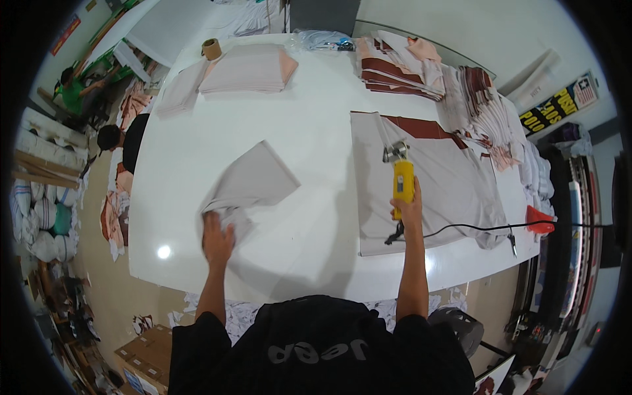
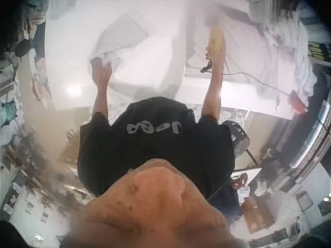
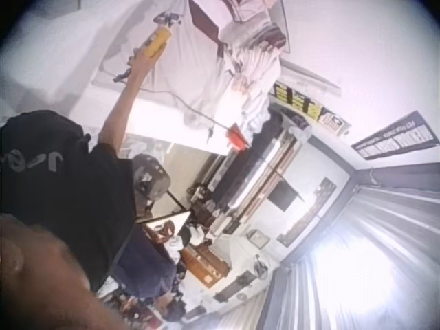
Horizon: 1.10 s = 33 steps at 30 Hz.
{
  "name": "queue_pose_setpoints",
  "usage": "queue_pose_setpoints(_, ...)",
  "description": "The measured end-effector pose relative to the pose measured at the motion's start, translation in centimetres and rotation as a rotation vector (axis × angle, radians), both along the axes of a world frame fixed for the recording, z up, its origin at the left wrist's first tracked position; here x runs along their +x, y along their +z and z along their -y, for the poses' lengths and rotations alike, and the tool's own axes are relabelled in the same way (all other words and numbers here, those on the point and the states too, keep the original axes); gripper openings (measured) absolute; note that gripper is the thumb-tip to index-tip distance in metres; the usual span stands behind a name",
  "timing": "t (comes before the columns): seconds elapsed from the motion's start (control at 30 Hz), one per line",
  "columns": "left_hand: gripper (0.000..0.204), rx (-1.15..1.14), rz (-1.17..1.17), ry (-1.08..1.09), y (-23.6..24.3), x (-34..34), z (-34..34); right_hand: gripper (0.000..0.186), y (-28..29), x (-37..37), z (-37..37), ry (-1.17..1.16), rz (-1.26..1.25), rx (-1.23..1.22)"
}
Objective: The person lays out a large piece of maroon fabric on a white table, smooths it, and uses a yellow electric fabric cutter to trim the edges into rectangular pieces. The person repeatedly folds and cuts the fabric, stacking the cut pieces on the table.
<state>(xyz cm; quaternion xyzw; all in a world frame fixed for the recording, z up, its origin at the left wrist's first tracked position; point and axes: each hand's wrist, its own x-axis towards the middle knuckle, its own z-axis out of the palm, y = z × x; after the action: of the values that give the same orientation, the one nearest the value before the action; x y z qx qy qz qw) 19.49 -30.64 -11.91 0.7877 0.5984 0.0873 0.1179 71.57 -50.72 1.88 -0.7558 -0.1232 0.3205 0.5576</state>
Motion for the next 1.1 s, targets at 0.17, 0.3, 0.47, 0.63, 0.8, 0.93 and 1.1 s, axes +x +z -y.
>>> queue_pose_setpoints(0.17,0.069,0.141,-0.195,0.248,-2.0,-12.0,1.0,0.113,-0.6,-1.5,12.6,-0.16,0.014,-0.01)
queue_pose_setpoints(0.3,0.065,0.155,-0.535,0.586,-2.0,-13.3,2.3,0.106,-1.5,-1.3,22.2,-0.434,0.053,0.045)
queue_pose_setpoints(0.47,0.065,0.683,-0.258,0.675,-7.4,-2.9,1.8,0.077,-3.7,1.9,30.2,-0.808,-0.012,0.147)
queue_pose_setpoints(0.63,0.057,-0.002,0.112,-0.176,-2.4,24.5,16.2,0.07,-6.9,7.0,37.1,-1.021,0.03,0.272)
queue_pose_setpoints(0.8,0.039,-0.163,-0.018,-0.674,2.6,36.6,23.1,0.077,-9.2,11.3,40.4,-1.087,0.054,0.331)
queue_pose_setpoints(0.93,0.021,-0.069,-0.003,-0.552,-0.3,34.7,19.4,0.079,-10.5,15.4,42.7,-1.111,0.073,0.273)
queue_pose_setpoints(1.1,0.033,0.167,-0.349,-0.24,-4.8,18.0,7.0,0.067,-13.6,21.6,45.5,-1.088,0.137,0.24)
